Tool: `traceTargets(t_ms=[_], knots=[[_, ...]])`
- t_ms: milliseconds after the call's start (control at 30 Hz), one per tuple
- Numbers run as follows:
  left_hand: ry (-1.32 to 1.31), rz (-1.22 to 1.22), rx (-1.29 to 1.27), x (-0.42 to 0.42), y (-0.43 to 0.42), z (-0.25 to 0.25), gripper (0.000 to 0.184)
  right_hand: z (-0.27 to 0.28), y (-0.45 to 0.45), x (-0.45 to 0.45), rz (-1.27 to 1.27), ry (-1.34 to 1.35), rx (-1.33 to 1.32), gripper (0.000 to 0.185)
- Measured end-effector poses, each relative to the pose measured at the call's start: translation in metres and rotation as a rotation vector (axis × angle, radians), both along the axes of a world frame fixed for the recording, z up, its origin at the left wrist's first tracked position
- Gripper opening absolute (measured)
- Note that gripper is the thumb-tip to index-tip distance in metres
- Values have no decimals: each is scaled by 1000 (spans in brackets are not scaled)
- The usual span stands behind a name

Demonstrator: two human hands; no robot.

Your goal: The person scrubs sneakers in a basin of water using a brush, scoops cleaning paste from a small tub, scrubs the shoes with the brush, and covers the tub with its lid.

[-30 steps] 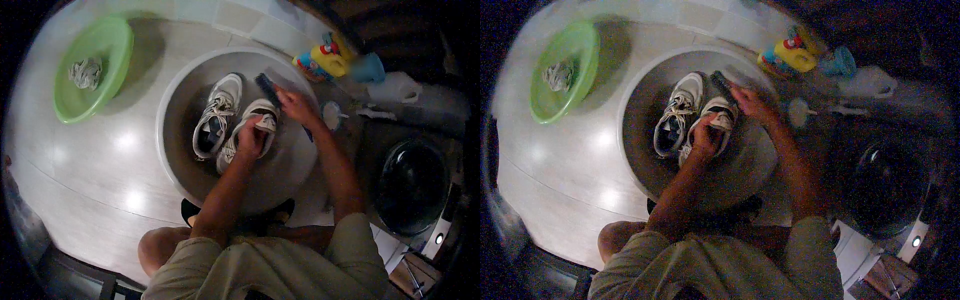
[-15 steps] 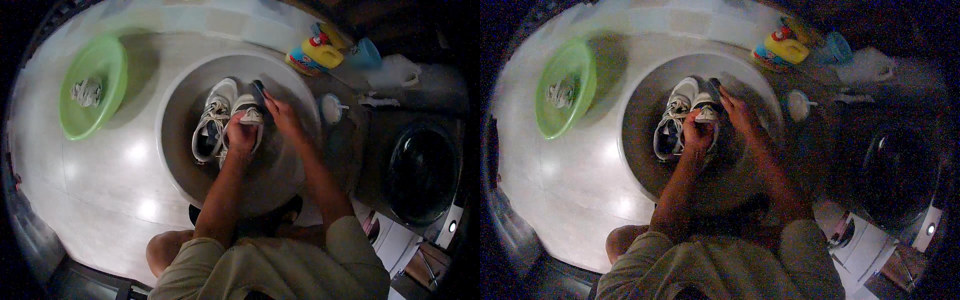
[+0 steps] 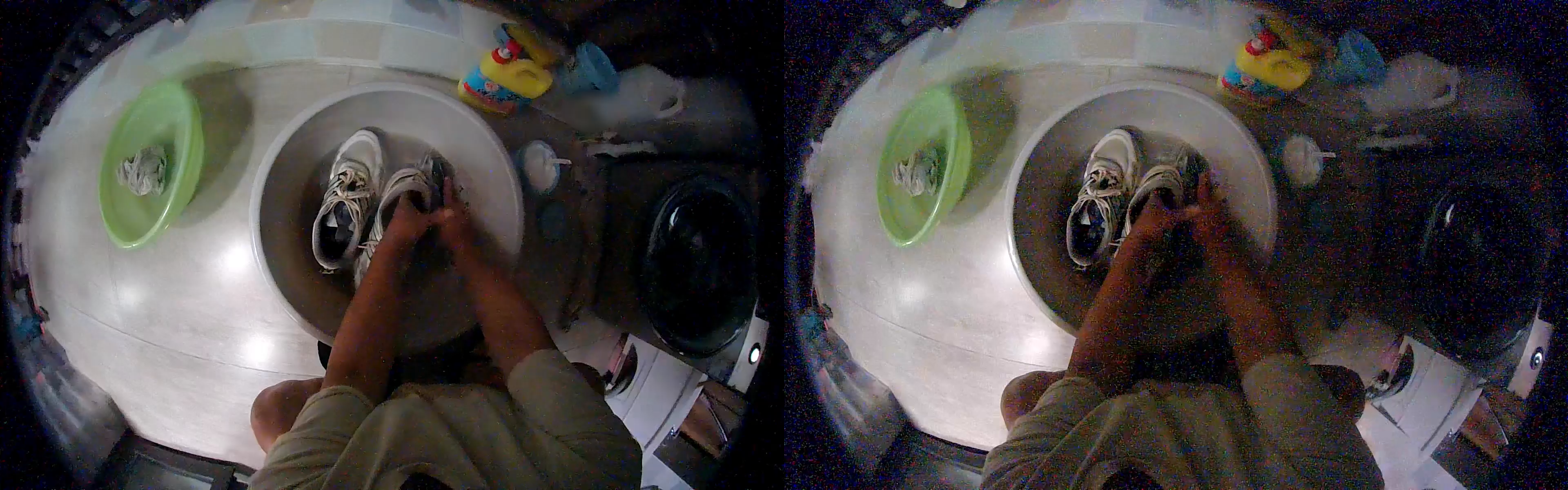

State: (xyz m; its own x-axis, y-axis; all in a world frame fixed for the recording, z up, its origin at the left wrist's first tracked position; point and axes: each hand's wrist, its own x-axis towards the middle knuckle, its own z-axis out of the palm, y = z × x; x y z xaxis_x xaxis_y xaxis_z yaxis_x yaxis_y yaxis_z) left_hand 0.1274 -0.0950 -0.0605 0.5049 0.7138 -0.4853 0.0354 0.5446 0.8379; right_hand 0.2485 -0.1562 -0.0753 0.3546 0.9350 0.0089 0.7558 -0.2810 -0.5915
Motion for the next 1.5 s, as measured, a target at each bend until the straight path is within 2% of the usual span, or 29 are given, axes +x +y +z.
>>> traceTargets(t_ms=[33, 67, 133, 167, 233, 267, 333, 367, 433, 467, 533, 600, 667, 700, 767, 867, 933, 967, 1000, 1033, 1100, 1133, 1167, 1233, 1300, 1367, 1433, 1467, 1500], knots=[[105, -134, 419, 1, -2, -8, 70, -2, 0, -6, 35, 27, 78, 53], [110, -139, 420, 1, -4, -16, 70, -4, 0, -12, 74, 53, 153, 55], [462, -192, 442, 0, -2, -7, 80, 5, 9, -21, 62, -206, -175, 54], [465, -194, 444, 1, 1, -4, 80, 10, 13, -25, 61, -203, -173, 54], [561, -249, 363, 4, 8, -2, 71, 22, 24, -28, 16, -275, -344, 54], [565, -248, 364, 2, 11, -2, 71, 25, 32, -26, 17, -271, -342, 54], [515, -223, 518, -6, 18, -1, 58, 24, 47, -15, -110, -207, -648, 55], [517, -225, 516, -10, 22, -1, 58, 19, 51, -9, -109, -204, -651, 55], [336, -342, 406, -17, 37, 10, 47, -1, 48, 7, -227, 172, -461, 57], [299, -383, 477, -9, 41, -49, 42, 2, 45, 10, -232, 171, -457, 57], [356, -376, 493, -8, 41, -27, 35, 6, 30, 14, -70, 70, 29, 51], [401, -374, 504, -4, 40, -19, 29, -5, 11, 13, -85, 41, -62, 50], [398, -355, 655, 3, 39, -36, 35, 0, 0, 12, -94, 17, -150, 50], [397, -348, 704, 5, 38, -40, 38, 15, 1, 7, -128, 201, -296, 49], [466, -242, 658, 9, 33, -44, 35, 14, 7, 2, -157, 390, -444, 49], [429, -335, 572, -4, 37, -29, 35, -24, 31, 9, 14, 89, -141, 45], [377, -306, 486, -10, 42, -39, 34, -20, 63, 7, 89, 300, -98, 42], [313, -271, 405, -10, 44, -46, 33, -10, 70, 9, 91, 302, -98, 42], [317, -270, 404, -11, 45, -46, 33, 20, 83, 7, 102, 332, -285, 43], [303, -291, 514, -15, 44, -46, 32, 35, 88, 5, 110, 360, -473, 44], [290, -312, 628, -16, 41, -51, 31, 21, 83, 8, 144, 310, -358, 43], [291, -262, 574, -15, 40, -54, 30, 17, 80, 11, 176, 256, -247, 43], [287, -215, 526, -13, 44, -59, 29, 15, 69, 17, 171, 253, -244, 43], [299, -266, 524, -12, 45, -43, 28, 56, 40, 14, 275, -130, -476, 41], [314, -312, 517, -11, 41, -36, 28, 24, 26, 25, 255, -71, -392, 41], [225, -302, 394, -12, 38, -47, 29, 19, 32, 23, 242, -5, -299, 41], [254, -330, 351, -11, 39, -58, 29, 41, 76, 11, 274, 63, -550, 40], [307, -362, 348, -9, 39, -62, 29, 30, 91, 13, 274, 68, -550, 40], [308, -363, 346, -7, 38, -62, 29, 13, 104, 19, 460, 62, -418, 40]])
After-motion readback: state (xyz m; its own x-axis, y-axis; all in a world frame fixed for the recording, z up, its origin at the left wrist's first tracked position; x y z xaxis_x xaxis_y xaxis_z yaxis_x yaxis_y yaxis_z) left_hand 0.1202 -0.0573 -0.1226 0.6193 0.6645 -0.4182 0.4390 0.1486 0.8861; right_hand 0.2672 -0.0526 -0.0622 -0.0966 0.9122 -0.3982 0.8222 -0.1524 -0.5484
